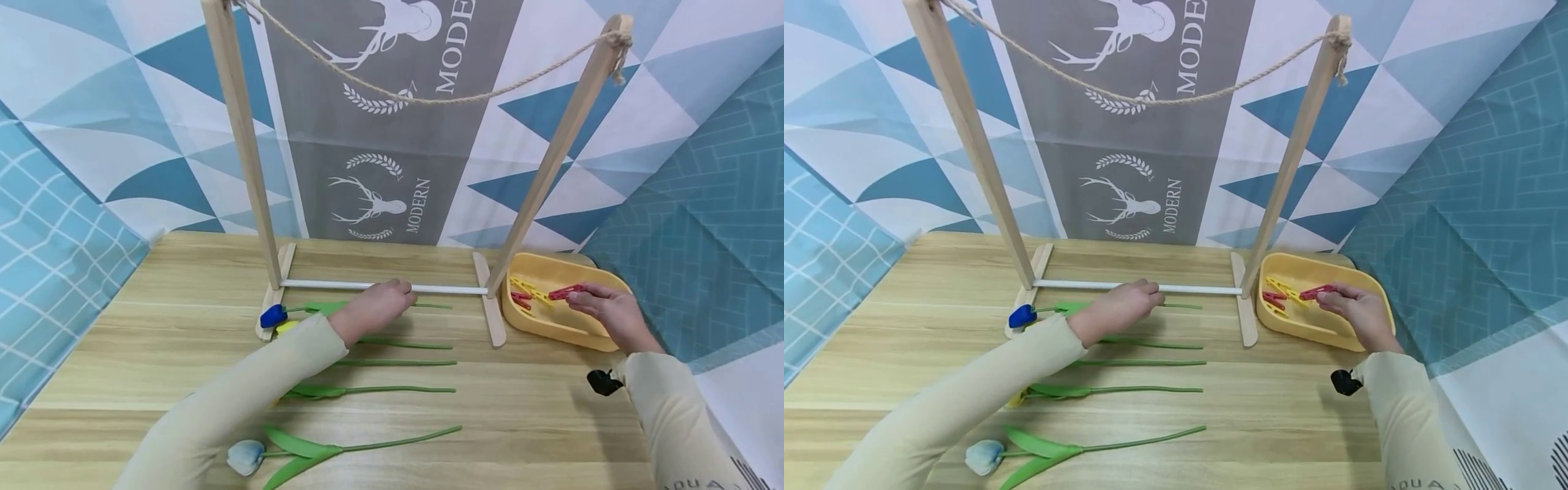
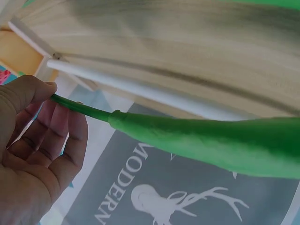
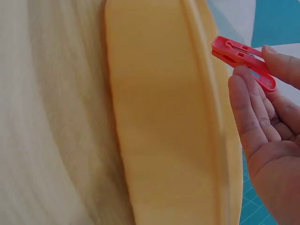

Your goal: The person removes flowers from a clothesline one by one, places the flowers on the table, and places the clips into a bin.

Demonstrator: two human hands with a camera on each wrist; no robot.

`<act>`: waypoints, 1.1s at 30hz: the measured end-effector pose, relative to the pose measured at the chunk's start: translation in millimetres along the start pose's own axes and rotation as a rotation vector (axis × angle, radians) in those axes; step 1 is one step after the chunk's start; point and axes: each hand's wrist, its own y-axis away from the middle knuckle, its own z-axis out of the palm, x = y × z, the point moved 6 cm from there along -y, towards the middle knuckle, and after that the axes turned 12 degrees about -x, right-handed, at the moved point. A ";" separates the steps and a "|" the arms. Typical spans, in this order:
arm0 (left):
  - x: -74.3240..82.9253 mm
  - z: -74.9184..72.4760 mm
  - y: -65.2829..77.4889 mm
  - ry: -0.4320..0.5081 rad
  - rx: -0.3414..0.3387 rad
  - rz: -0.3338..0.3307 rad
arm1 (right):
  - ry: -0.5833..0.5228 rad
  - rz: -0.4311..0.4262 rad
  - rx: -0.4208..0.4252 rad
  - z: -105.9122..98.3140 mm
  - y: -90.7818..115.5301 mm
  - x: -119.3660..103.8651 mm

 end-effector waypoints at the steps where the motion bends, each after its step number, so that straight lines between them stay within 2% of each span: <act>1: 0.5 2.1 -1.0 -0.003 -0.007 -0.001 | 0.032 0.006 -0.007 0.2 -1.1 1.9; 4: 1.5 8.1 -4.5 0.000 -0.008 0.000 | 0.156 0.043 -0.006 0.4 -3.5 7.1; 12: 3.0 21.4 -14.4 0.000 -0.028 0.007 | 0.294 0.112 0.004 6.5 -10.8 12.0; 19: 2.4 30.3 -20.8 0.027 -0.089 -0.021 | 0.305 0.145 -0.008 9.6 -16.9 14.6; 23: 1.1 35.4 -24.2 0.036 -0.115 -0.035 | 0.347 0.168 -0.012 10.0 -18.6 17.8; 28: -0.6 40.5 -27.3 0.046 -0.123 -0.042 | 0.454 0.196 -0.026 11.8 -20.8 19.7; 33: -1.5 46.2 -29.0 0.035 -0.116 -0.039 | 0.487 0.224 -0.048 14.3 -22.3 20.8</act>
